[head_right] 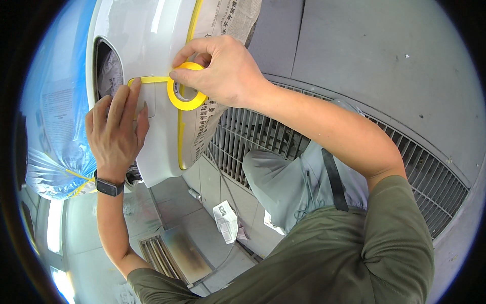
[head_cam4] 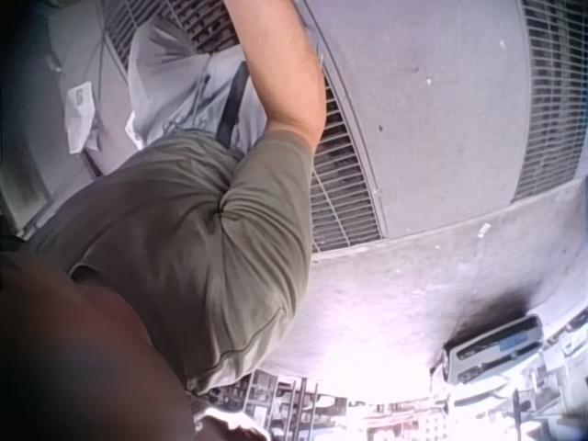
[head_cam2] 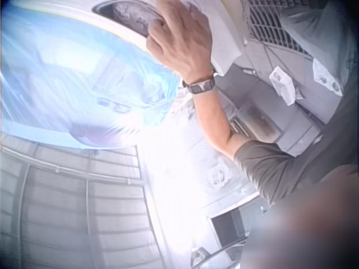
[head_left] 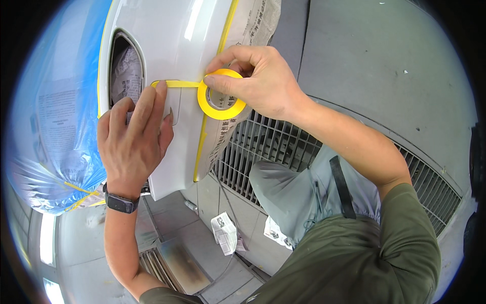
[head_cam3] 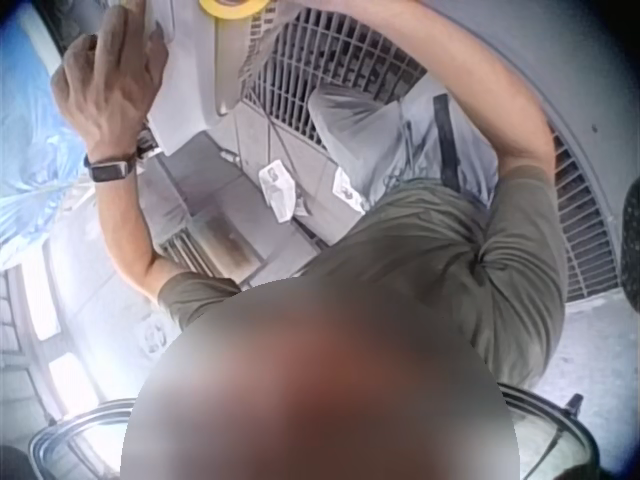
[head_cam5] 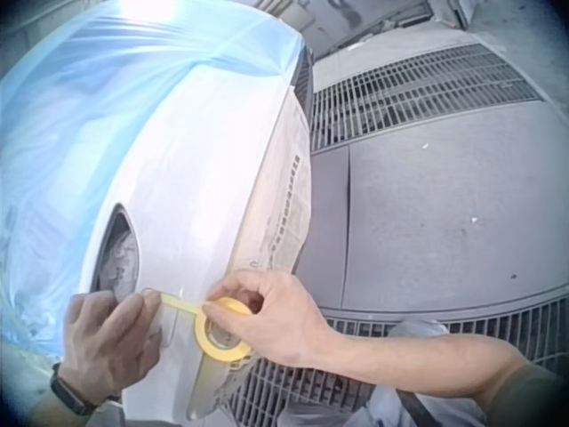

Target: The person applies yellow masking tape around the edges of a white car door and then covers the door with newspaper, securing it with additional tape. The goal is to protect the door from paint overspray during a painting process.

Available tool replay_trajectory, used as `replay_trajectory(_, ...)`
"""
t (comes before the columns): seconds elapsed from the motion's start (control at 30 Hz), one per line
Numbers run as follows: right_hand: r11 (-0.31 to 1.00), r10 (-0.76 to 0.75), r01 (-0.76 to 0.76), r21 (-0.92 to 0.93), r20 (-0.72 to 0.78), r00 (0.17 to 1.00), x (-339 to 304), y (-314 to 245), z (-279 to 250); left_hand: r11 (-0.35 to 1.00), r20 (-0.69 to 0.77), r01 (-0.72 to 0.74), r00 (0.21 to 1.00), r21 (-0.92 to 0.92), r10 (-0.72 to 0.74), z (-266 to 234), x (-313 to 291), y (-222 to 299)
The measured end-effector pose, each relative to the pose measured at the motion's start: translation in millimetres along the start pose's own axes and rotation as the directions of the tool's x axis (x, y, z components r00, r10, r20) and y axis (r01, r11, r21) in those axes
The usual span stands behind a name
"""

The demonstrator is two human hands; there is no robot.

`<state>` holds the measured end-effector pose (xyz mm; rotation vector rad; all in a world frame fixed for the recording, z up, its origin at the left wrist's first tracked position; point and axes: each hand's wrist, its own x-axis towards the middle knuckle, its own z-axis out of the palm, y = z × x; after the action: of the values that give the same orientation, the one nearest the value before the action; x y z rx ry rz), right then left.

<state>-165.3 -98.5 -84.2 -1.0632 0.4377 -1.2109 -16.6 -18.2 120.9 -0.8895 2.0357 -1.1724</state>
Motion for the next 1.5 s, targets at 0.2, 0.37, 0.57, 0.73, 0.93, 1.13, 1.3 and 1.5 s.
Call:
replay_trajectory(0.2,1.0,-0.019,0.019,-0.002,-0.012,1.0,1,3,3,0.999,0.008,-0.009,1.0,-0.042,0.009,2,-1,-4)
replay_trajectory(0.37,0.997,-0.04,0.042,0.063,-0.029,0.999,0,6,8,0.991,0.03,0.016,0.999,-0.129,-0.013,0,3,-2)
replay_trajectory(0.57,0.998,0.011,-0.01,0.067,-0.02,1.0,-8,-1,4,0.988,0.047,0.039,0.998,-0.148,-0.033,-5,5,-6)
replay_trajectory(0.73,0.996,0.001,0.0,0.087,-0.012,1.0,-23,-5,-4,0.986,0.055,0.042,0.998,-0.161,-0.034,-5,4,-8)
replay_trajectory(0.93,0.997,0.024,-0.023,0.075,-0.01,1.0,-21,7,4,0.989,0.057,0.052,0.997,-0.135,-0.045,-5,4,-9)
replay_trajectory(1.13,0.992,0.024,-0.02,0.124,-0.036,0.999,-18,9,2,0.995,0.078,0.009,0.997,-0.098,-0.001,-4,1,-10)
replay_trajectory(1.3,0.995,-0.003,0.005,0.096,-0.018,1.0,-24,5,1,0.997,0.088,-0.014,0.996,-0.079,0.021,-3,-1,-9)
replay_trajectory(1.5,0.993,0.051,-0.052,0.105,0.014,0.999,-23,9,6,0.997,0.09,-0.027,0.995,-0.078,0.034,-4,4,-10)
